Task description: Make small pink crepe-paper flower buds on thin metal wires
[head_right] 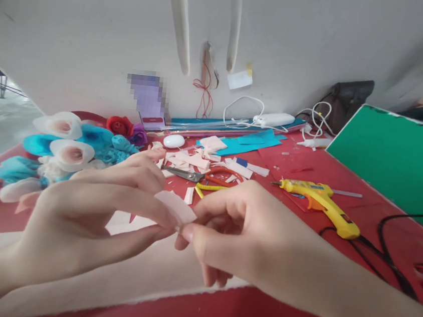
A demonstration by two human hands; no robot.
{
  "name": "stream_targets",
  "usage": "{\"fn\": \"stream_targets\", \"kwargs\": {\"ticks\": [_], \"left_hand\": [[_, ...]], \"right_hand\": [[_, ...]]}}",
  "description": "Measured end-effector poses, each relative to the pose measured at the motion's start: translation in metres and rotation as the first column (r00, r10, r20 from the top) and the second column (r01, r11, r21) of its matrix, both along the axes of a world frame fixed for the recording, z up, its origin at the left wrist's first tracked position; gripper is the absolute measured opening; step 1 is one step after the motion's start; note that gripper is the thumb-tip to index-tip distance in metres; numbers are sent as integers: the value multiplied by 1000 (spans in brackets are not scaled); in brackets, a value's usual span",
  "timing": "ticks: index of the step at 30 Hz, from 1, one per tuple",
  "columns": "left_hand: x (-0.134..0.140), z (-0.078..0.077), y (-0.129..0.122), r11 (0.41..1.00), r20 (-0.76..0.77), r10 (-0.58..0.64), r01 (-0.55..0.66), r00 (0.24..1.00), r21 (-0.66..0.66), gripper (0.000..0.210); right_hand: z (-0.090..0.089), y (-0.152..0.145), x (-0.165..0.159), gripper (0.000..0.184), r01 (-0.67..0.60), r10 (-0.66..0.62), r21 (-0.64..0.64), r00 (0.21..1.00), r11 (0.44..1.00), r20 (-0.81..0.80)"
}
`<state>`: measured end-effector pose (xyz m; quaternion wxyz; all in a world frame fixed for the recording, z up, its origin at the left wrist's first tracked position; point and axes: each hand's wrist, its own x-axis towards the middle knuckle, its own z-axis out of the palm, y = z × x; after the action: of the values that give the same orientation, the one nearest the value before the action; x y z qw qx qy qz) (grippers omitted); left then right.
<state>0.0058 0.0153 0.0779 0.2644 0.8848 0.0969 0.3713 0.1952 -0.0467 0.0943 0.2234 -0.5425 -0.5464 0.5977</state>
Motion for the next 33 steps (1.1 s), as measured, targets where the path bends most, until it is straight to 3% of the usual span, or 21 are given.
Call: {"fn": "stream_targets", "kwargs": {"ticks": [4, 11, 15, 21, 28, 33], "left_hand": [[2, 1, 2, 1000, -2, -1, 2, 1000, 17, 12], [2, 3, 3, 998, 34, -60, 58, 998, 38, 11], [-1, 4, 2, 996, 15, -71, 70, 997, 53, 14], [0, 3, 4, 993, 19, -100, 99, 995, 59, 20], [1, 3, 4, 993, 28, -87, 85, 996, 83, 20], [1, 4, 3, 994, 43, -68, 64, 997, 89, 16]], "right_hand": [[-9, -2, 6, 16, -27, 29, 57, 999, 998, -33], [4, -2, 0, 19, -49, 40, 79, 993, 996, 109], [0, -4, 4, 15, -107, 101, 118, 994, 987, 52], [10, -5, -1, 14, -36, 35, 10, 989, 999, 144], [19, -3, -5, 15, -60, 58, 10, 989, 998, 138], [11, -3, -2, 18, -68, 64, 27, 990, 997, 127]]}}
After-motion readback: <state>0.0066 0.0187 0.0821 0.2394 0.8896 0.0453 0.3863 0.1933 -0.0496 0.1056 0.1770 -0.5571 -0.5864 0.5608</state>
